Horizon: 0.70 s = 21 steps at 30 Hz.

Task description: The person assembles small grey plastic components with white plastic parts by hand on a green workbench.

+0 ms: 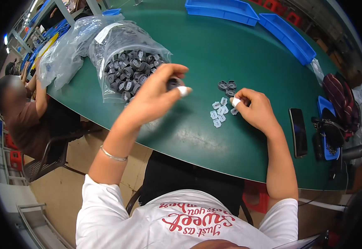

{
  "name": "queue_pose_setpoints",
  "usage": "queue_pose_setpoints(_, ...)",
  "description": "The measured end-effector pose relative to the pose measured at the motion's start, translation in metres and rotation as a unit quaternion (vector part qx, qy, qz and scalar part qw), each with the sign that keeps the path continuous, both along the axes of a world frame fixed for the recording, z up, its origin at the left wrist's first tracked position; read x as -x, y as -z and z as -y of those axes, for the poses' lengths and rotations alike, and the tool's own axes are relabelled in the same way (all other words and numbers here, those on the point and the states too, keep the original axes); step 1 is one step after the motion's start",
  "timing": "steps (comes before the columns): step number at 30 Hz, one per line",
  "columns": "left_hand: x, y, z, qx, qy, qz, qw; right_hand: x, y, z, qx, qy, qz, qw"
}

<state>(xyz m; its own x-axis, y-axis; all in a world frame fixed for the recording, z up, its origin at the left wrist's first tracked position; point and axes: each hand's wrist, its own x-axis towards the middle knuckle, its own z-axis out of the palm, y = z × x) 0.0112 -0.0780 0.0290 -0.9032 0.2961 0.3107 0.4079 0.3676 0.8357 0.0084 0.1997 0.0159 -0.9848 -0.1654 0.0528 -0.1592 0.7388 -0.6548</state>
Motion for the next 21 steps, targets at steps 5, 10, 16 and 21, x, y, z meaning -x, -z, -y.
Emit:
queue_pose_setpoints(5,0.007,-0.005,-0.054,-0.078,0.022,0.219,0.972,0.001,0.0,-0.015,-0.026,-0.121,0.017,0.992)
queue_pose_setpoints(10,0.026,0.016,-0.076,-0.026,0.048,0.171,0.984,0.014,0.009,-0.018,0.116,-0.107,0.105,0.982)
queue_pose_setpoints(16,0.028,0.037,-0.076,-0.167,0.114,0.213,0.956,0.014,0.014,-0.008,0.357,-0.04,0.084,0.93)
queue_pose_setpoints(21,0.024,0.036,-0.078,-0.211,0.158,0.274,0.925,0.012,0.026,0.005,0.392,0.005,-0.02,0.92)
